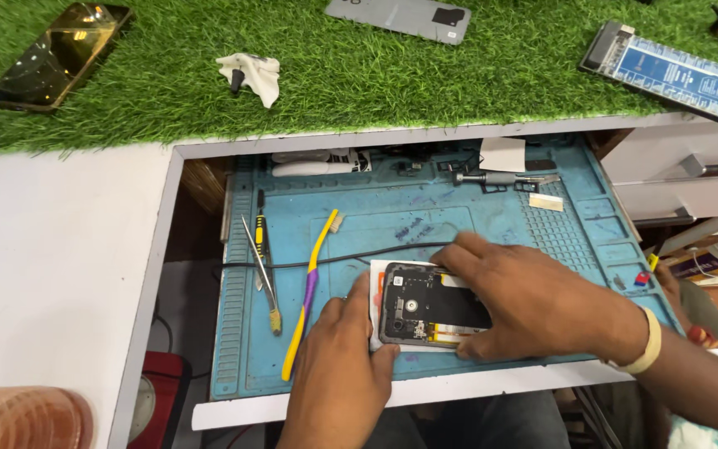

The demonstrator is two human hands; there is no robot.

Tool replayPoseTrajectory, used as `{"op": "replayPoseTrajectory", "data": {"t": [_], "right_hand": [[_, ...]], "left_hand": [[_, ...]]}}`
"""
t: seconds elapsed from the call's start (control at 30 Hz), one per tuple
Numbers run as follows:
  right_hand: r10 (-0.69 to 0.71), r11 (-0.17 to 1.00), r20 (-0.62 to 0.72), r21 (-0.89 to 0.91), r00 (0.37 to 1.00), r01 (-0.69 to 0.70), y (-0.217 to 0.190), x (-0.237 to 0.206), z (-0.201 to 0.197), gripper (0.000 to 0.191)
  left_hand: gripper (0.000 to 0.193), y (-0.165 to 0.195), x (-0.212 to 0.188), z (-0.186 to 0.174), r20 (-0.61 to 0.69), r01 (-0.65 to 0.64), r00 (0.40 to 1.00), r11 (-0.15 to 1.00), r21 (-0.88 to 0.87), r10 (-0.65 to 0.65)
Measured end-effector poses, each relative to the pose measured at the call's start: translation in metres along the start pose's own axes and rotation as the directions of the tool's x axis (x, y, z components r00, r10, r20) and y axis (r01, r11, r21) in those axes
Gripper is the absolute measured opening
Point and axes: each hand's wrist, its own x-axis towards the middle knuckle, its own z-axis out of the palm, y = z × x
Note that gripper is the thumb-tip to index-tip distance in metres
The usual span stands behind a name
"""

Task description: The person assembles a smartphone by placing the battery and internal components into the chassis, then attaching the back cover. They use a screwdriver to secure screws and a toothbrush to clean the interior. The person also handles a screen protector package and a SIM tray during the process.

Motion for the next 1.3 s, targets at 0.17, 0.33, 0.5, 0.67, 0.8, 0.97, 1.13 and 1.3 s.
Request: {"op": "replayPoseTrajectory", "data": {"t": [0.17, 0.33, 0.5, 0.67, 0.8, 0.97, 1.13, 1.3], "right_hand": [[0.018, 0.994, -0.224, 0.113, 0.974, 0.007, 0.008, -0.013, 0.002, 0.088], [0.157, 0.932, -0.489, 0.360, 0.858, 0.035, 0.012, -0.020, 0.016, 0.090], [0.164, 0.799, -0.678, 0.517, 0.716, 0.307, 0.010, -0.018, 0.045, 0.089], [0.124, 0.392, -0.684, 0.699, 0.719, 0.598, 0.026, -0.040, 0.047, 0.060], [0.182, 0.371, -0.691, 0.707, 0.699, 0.602, 0.036, -0.060, 0.039, 0.038], [0.122, 0.452, -0.754, 0.621, 0.645, 0.640, 0.037, -0.067, 0.033, 0.028], [0.136, 0.555, -0.785, 0.566, 0.605, 0.610, 0.036, -0.076, 0.034, 0.022], [0.158, 0.591, -0.802, 0.544, 0.575, 0.596, 0.029, -0.079, 0.029, 0.020]], "left_hand": [[0.058, 0.000, 0.002, -0.004, -0.072, -0.052, 0.997, 0.962, -0.268, 0.034], [0.035, 0.016, 0.009, -0.016, -0.273, -0.354, 0.935, 0.572, -0.740, 0.227], [0.027, 0.040, 0.006, -0.028, -0.407, -0.526, 0.848, 0.639, -0.562, 0.340], [0.024, 0.059, -0.004, -0.026, -0.483, -0.588, 0.772, 0.753, -0.295, 0.414], [0.025, 0.062, -0.011, -0.018, -0.474, -0.613, 0.761, 0.731, -0.300, 0.443], [0.025, 0.061, -0.015, -0.009, -0.456, -0.649, 0.750, 0.665, -0.369, 0.479], [0.021, 0.065, -0.019, -0.004, -0.475, -0.671, 0.721, 0.678, -0.299, 0.504], [0.020, 0.066, -0.020, -0.002, -0.484, -0.690, 0.698, 0.676, -0.259, 0.528]]}}
